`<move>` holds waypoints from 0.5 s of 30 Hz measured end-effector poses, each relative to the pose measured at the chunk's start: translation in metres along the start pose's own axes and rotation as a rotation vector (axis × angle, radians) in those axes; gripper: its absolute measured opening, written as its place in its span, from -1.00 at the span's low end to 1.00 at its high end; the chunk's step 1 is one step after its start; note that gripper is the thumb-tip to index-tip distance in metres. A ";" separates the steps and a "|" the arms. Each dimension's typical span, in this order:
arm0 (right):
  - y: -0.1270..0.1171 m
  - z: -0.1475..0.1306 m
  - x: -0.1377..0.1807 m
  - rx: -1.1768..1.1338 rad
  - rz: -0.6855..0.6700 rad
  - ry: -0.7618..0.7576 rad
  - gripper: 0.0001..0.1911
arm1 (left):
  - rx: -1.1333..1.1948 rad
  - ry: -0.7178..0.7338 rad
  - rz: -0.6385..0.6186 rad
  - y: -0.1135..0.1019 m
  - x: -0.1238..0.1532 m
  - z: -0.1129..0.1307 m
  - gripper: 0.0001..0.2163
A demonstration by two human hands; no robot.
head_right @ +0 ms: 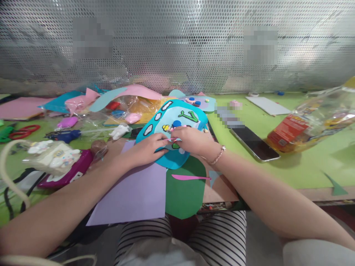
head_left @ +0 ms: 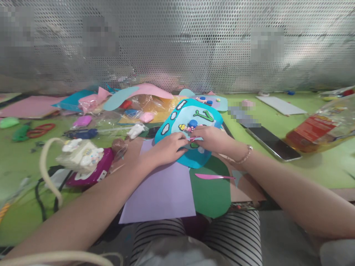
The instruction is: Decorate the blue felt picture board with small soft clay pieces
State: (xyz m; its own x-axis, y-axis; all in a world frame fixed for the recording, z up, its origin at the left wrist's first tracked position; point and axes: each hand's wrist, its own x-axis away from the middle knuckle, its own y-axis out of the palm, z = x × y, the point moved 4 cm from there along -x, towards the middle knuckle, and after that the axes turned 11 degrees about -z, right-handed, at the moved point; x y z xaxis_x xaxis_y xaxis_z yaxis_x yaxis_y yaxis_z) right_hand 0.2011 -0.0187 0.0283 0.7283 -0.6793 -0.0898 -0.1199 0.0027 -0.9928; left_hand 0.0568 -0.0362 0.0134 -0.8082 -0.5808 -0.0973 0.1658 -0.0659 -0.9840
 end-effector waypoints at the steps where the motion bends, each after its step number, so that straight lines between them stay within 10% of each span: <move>1: 0.000 0.000 0.000 0.007 -0.002 0.001 -0.87 | 0.000 0.000 -0.001 0.000 0.000 0.000 -0.76; 15: -0.003 0.000 0.000 0.034 -0.053 0.008 -0.89 | -0.006 -0.001 -0.001 0.001 0.000 0.001 -0.74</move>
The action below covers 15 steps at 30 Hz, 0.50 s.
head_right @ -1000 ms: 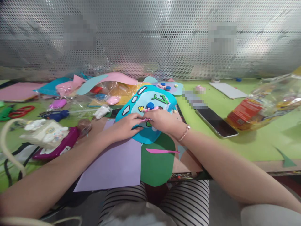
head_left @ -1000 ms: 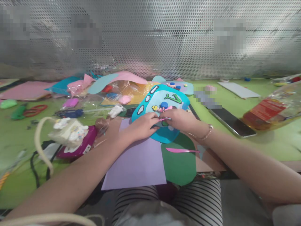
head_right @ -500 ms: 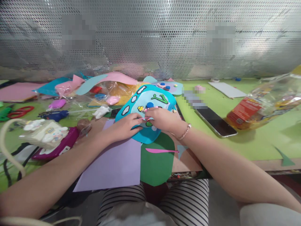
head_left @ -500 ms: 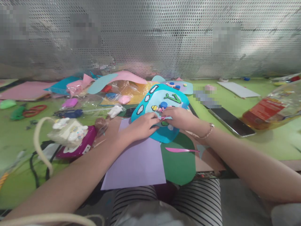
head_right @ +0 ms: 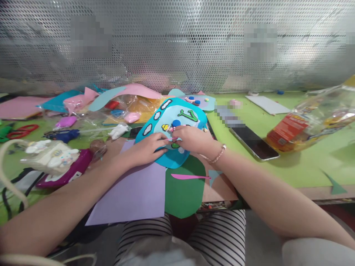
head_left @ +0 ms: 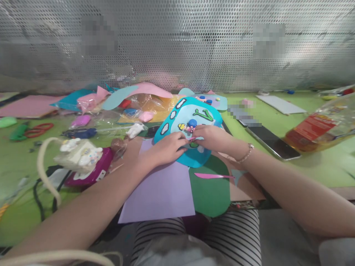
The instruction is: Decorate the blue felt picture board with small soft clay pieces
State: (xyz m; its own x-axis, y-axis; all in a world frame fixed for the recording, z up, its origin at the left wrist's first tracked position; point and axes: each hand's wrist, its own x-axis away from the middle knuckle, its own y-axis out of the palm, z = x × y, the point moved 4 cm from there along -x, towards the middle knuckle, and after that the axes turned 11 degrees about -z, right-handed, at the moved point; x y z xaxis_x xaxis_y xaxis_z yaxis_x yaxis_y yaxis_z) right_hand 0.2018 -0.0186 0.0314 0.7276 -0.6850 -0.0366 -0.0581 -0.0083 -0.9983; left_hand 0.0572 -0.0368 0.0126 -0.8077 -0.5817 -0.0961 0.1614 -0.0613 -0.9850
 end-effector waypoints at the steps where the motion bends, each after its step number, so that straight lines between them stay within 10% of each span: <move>1: 0.000 0.000 0.000 -0.002 -0.008 0.003 -0.89 | -0.004 0.001 0.004 0.000 0.000 0.000 -0.74; 15: 0.002 0.003 -0.001 -0.086 -0.033 0.008 -0.86 | -0.015 0.016 0.016 0.000 0.001 0.000 -0.75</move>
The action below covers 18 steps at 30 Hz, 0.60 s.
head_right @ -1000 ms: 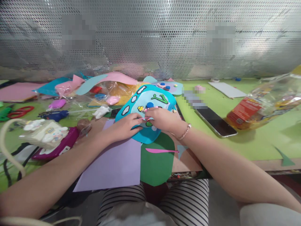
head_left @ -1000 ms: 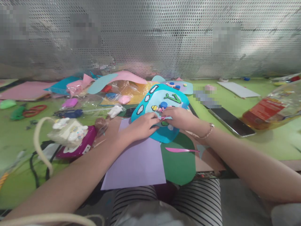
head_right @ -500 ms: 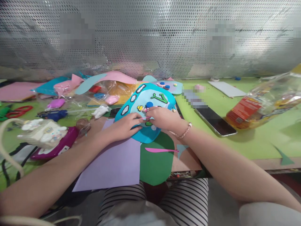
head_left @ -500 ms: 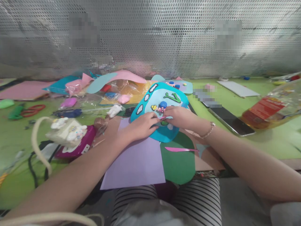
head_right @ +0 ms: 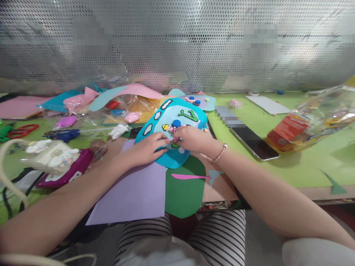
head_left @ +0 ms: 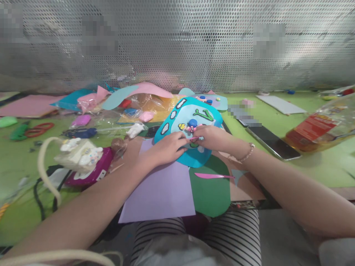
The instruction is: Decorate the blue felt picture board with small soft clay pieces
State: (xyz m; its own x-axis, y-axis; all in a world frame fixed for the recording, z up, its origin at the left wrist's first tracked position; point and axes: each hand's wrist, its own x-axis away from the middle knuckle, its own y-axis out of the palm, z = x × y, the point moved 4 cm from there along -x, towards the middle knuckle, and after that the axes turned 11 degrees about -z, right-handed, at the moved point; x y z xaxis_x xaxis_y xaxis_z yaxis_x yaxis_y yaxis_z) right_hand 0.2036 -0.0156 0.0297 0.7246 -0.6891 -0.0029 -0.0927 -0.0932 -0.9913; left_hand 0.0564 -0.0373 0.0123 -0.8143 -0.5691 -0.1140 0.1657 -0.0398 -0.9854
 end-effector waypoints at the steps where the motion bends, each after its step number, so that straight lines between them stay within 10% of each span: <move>1: 0.000 0.000 0.000 0.002 -0.002 -0.002 -0.86 | -0.001 0.000 -0.003 0.000 0.000 0.000 -0.76; 18: 0.000 -0.001 -0.001 0.068 -0.020 0.023 -0.86 | -0.007 0.002 -0.031 -0.003 -0.001 0.003 -0.78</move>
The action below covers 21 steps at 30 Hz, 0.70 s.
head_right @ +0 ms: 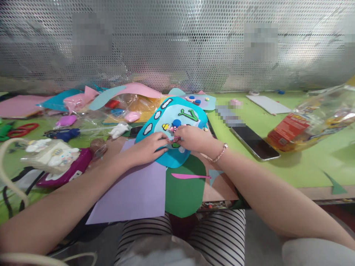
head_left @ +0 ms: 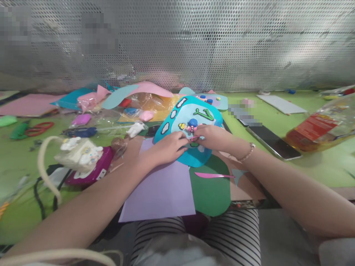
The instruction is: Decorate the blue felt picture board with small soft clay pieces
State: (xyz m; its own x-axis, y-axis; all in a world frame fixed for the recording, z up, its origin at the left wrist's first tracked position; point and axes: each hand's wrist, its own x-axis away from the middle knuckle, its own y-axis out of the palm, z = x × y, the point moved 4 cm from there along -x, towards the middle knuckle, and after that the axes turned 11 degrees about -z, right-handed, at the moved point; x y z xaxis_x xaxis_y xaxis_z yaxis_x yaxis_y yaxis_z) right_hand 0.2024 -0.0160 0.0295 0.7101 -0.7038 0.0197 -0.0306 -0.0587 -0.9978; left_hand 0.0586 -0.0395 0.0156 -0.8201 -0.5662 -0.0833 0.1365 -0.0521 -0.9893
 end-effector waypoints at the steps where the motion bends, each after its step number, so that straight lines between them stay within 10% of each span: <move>1: 0.000 0.000 0.000 0.001 -0.003 0.002 -0.86 | -0.006 0.003 0.002 0.000 0.000 0.001 -0.78; 21: 0.003 0.000 0.001 0.080 -0.019 0.051 -0.87 | -0.002 0.025 0.015 0.004 -0.001 -0.002 -0.76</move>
State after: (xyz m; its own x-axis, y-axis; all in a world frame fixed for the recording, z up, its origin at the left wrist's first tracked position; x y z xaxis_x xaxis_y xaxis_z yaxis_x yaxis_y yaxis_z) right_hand 0.2035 -0.0168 0.0269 0.6732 -0.7383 0.0400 0.0408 -0.0170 -0.9990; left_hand 0.0584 -0.0377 0.0116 -0.8313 -0.5466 -0.1010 0.1478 -0.0421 -0.9881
